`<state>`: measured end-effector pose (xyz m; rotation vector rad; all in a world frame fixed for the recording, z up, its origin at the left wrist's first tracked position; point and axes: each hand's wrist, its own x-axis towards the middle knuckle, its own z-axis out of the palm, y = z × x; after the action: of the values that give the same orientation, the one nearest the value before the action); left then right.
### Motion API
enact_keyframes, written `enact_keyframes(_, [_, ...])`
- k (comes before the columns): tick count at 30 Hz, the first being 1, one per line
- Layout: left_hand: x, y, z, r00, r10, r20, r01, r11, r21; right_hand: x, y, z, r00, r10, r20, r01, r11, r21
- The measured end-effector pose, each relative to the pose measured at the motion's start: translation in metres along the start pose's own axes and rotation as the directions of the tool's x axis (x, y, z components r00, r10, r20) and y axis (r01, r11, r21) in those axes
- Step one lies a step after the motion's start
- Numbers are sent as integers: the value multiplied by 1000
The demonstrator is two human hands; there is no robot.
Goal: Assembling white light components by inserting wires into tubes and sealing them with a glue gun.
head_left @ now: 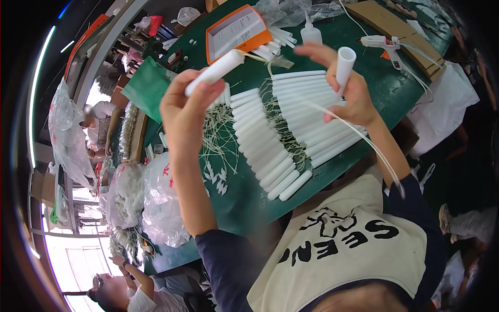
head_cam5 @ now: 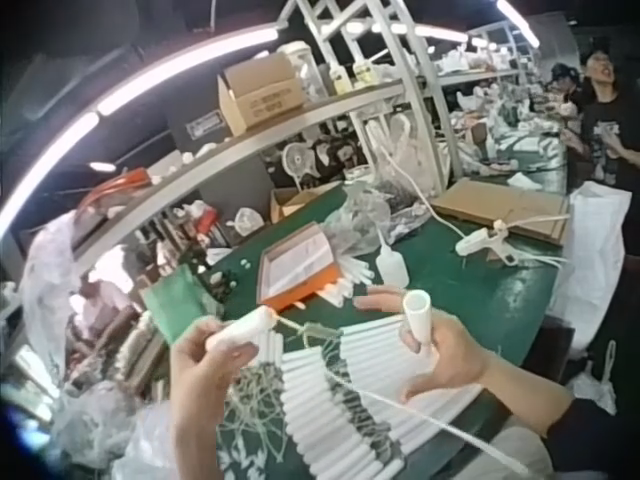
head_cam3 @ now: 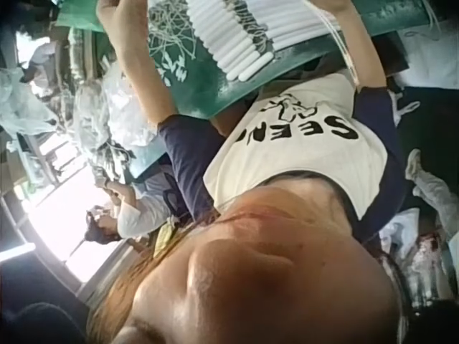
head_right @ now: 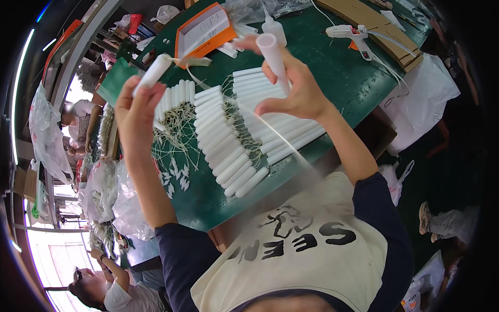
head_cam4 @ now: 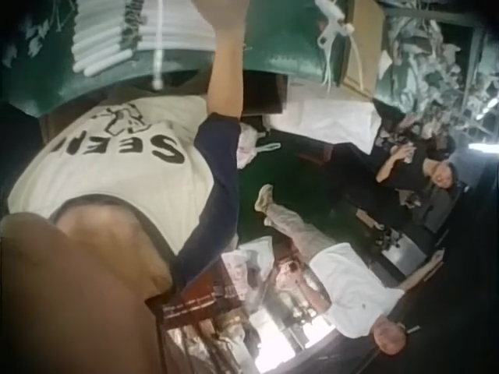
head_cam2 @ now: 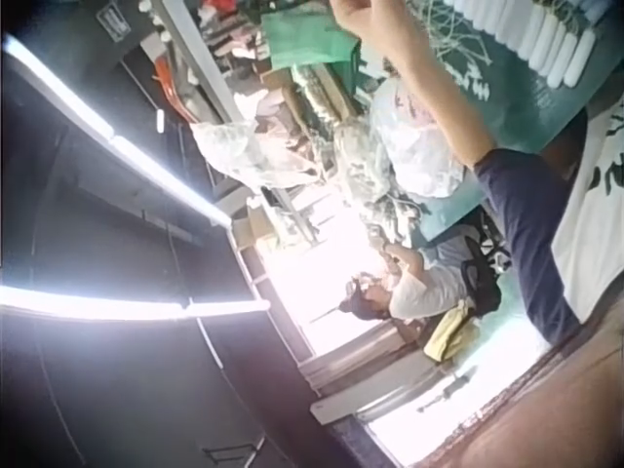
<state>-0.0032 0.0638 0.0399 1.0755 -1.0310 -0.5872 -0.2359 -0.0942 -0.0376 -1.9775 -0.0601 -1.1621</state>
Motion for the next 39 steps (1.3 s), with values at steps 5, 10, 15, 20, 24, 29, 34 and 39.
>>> enact_keyframes(5, [1,-43,-1,995,-103,-5,103,993,-62,1,6,9,898,152,412,-411,625,664])
enact_keyframes(10, [-3,-66,0,984,-152,91,153,988,-1,-10,16,19,853,448,269,-507,582,636])
enact_keyframes(15, [-1,-60,7,980,-118,162,120,993,3,-5,11,20,932,349,98,-363,903,229])
enact_keyframes(20, [5,-79,-10,984,-121,128,109,989,99,-9,12,25,890,338,306,-454,710,538])
enact_keyframes(24, [1,-102,-38,974,-222,35,216,969,122,-7,19,26,862,470,190,-491,680,545])
enact_keyframes(29, [4,-99,-42,968,-249,23,248,968,26,-9,28,37,836,501,226,-534,645,546])
enact_keyframes(34, [11,-85,-36,996,-86,20,88,983,-161,-9,30,52,850,478,222,-527,755,391])
enact_keyframes(39, [2,-91,-36,993,-111,37,116,972,-203,-1,23,62,857,427,287,-504,811,297])
